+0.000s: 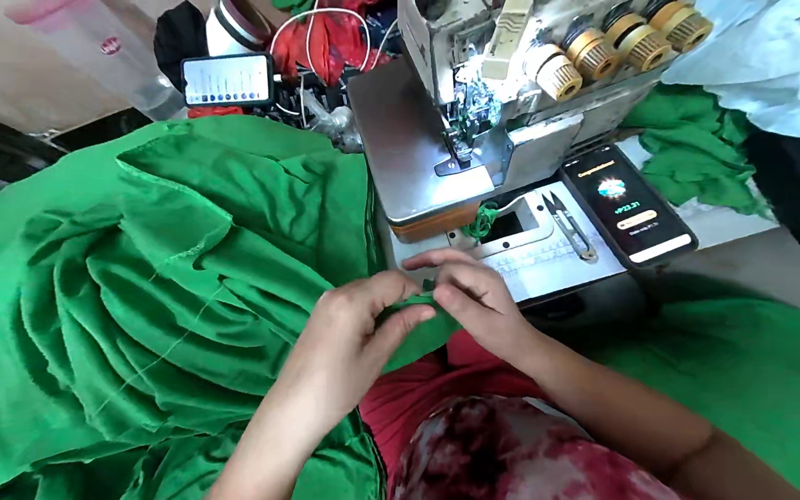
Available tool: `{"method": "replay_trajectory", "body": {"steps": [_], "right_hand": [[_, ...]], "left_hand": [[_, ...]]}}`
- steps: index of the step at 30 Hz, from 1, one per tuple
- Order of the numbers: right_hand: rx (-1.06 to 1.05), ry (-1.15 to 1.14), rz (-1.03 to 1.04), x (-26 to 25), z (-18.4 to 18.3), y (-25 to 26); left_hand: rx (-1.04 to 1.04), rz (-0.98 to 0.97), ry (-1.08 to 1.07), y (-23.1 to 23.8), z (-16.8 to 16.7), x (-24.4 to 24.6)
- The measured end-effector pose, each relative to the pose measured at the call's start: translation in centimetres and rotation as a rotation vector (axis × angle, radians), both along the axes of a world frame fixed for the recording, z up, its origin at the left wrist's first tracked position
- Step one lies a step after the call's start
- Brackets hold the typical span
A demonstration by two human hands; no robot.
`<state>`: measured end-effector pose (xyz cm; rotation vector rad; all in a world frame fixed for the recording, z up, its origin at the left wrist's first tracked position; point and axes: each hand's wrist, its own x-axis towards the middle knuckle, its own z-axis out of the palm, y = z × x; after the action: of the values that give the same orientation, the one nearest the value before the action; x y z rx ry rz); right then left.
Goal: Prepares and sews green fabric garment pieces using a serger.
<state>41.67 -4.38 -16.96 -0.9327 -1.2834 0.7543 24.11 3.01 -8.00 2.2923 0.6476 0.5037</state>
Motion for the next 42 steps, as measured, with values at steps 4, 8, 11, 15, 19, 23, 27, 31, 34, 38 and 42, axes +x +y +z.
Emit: {"method": "replay_trajectory", "body": {"steps": [4,8,11,15,19,23,27,31,34,38,42], "right_hand": [[-0.018,-0.273,-0.029,3.2,0.6,-2.1],[-0.155,-0.639,-0.503,11.8,0.4,-6.0],[-0.354,-0.869,-0.747,17.2,0.0,-9.1],[-0.457,-0.977,-0.892,19.2,-0.5,-11.0],[-0.457,-0.983,-0.898,19.4,-0.9,-10.6],[-0.505,-0.993,-0.863,19.5,-1.3,-10.2],[-0.389,-0.899,-0.885,18.4,0.0,-10.0],[-0.206,-0.665,-0.623,13.8,1.3,-7.9],[-0.102,-0.427,-0.253,8.8,0.9,-4.9],[-0.037,-0.344,-0.048,4.3,0.5,-1.6],[-0.018,-0.264,0.031,3.1,-0.1,-0.4]], "left_hand": [[0.067,0.030,-0.036,0.5,-0.2,-0.9],[0.029,0.070,-0.062,1.2,-0.8,-1.5],[0.000,0.064,-0.063,1.3,-1.1,-1.3],[0.015,0.051,-0.061,1.2,-1.2,-0.5],[0.030,0.038,-0.063,1.2,-1.1,-0.2],[0.025,0.047,-0.062,1.3,-1.1,-0.6],[0.021,0.066,-0.057,1.3,-1.0,-0.5],[0.000,0.034,-0.067,1.1,-0.9,0.6],[-0.017,0.021,-0.051,0.9,-0.6,1.2],[-0.062,0.021,-0.049,0.7,-0.1,0.8],[-0.116,0.039,-0.054,0.3,0.6,0.1]]}}
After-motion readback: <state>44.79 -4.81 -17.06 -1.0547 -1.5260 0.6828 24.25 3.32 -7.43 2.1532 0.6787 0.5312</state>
